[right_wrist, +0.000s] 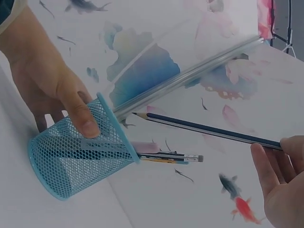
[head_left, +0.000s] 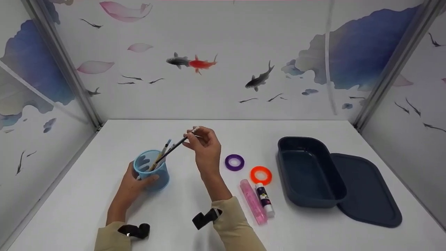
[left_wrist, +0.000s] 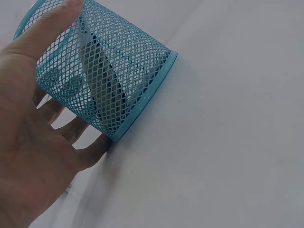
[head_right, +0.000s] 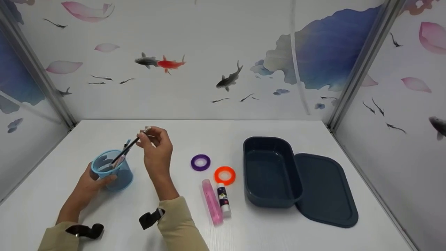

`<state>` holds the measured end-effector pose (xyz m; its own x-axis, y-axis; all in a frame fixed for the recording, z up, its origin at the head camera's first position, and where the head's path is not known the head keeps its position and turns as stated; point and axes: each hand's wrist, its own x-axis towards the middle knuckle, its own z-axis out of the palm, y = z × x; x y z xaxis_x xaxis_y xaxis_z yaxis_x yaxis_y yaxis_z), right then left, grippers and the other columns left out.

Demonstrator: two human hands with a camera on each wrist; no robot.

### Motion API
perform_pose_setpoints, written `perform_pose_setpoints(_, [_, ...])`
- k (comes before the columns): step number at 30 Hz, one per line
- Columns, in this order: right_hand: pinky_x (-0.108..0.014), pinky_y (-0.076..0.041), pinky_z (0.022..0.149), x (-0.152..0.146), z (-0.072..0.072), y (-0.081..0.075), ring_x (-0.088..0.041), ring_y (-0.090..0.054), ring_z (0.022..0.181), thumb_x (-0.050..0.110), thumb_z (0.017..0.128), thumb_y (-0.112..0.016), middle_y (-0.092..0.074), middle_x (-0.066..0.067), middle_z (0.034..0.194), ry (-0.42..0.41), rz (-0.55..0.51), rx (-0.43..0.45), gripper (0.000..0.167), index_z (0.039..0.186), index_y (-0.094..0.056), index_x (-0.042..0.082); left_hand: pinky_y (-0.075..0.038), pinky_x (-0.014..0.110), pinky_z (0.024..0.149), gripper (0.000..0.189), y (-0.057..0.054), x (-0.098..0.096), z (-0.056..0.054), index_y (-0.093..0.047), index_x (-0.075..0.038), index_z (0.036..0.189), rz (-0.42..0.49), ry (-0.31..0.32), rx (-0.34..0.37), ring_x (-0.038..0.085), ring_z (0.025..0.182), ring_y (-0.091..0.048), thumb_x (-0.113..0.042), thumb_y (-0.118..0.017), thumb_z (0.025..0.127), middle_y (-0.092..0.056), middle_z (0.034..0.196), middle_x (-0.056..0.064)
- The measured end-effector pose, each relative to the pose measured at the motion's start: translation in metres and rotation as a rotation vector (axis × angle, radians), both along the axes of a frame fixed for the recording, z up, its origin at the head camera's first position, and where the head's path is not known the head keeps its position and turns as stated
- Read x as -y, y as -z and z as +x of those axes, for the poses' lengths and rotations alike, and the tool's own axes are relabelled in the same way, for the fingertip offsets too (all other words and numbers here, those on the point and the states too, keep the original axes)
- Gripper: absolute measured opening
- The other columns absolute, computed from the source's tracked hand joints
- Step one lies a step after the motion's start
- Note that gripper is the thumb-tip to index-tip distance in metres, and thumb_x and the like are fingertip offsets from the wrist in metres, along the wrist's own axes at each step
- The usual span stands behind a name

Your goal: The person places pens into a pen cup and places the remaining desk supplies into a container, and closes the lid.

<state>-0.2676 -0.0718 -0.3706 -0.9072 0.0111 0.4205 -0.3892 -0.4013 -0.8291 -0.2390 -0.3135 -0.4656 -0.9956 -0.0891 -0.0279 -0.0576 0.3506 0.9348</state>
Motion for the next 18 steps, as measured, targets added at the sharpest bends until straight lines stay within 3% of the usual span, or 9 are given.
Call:
perform_pose_setpoints(11, [-0.033,-0.061,0.087,0.009,-0.004,0.019,-0.028,-0.071,0.106,0.005,0.096,-0.064,-0.064,-0.024,0.116,0.015,0.067,-0.017,0.031,0.126,-0.057,-0.001,-0.016,0.06,0.125,0.105,0.001,-0.003,0.0,-0.007,-0.012,0.161,0.001,-0.008,-0.01,0.039,0.155,-0.016,-0.033,-0.078,0.087,-0.022,0.165,0.016])
perform_pose_setpoints(18, [-0.03,-0.061,0.086,0.012,0.0,0.022,-0.026,-0.072,0.105,0.008,0.099,-0.062,-0.068,-0.021,0.116,0.089,0.152,-0.093,0.04,0.137,-0.055,0.007,-0.018,0.059,0.125,0.106,-0.002,-0.002,0.0,-0.007,-0.012,0.161,0.0,-0.015,-0.011,0.038,0.155,-0.017,-0.034,-0.079,0.086,-0.023,0.165,0.017])
